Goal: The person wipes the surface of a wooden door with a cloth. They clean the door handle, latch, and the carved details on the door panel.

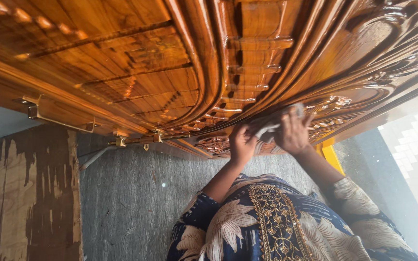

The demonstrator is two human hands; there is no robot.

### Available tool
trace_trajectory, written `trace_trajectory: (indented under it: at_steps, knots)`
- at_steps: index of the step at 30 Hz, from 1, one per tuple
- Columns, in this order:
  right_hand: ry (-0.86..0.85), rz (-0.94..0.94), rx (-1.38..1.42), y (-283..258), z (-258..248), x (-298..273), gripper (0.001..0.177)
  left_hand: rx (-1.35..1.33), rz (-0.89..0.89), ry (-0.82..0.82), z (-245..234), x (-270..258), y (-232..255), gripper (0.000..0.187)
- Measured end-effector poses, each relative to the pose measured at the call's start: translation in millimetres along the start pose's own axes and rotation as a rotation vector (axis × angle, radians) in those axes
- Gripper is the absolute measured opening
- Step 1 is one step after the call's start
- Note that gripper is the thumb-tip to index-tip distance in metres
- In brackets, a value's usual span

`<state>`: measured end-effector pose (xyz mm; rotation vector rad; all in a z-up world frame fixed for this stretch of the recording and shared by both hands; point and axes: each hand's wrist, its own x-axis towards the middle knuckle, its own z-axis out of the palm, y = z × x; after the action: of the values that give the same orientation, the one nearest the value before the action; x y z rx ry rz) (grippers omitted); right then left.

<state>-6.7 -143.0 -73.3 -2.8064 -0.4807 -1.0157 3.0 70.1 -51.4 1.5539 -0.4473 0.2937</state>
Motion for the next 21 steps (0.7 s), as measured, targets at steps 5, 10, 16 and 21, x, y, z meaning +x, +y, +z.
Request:
trace_trajectory:
  at_steps: [5,10,16,21]
  knots:
    - [-0.126,0.151,0.119,-15.2,4.8,1.5,0.077,-0.049,-0.139,-0.007,10.4,1.8,22.3,0.034]
    - [-0.505,0.012,-0.058,-49.0,22.5,-5.3,0.074,0.078,-0.052,-0.071,-1.4,-20.3,40.5,0.066]
    - [-0.436,0.004,-0.096,-23.3,9.3,-19.1,0.064,0.321,0.193,-0.248,23.8,-32.1,52.4,0.082]
    - [-0.269,0.067,0.046,-3.7,-0.2,-51.0,0.081,0.505,0.412,-0.384,49.5,-19.6,37.3,0.085]
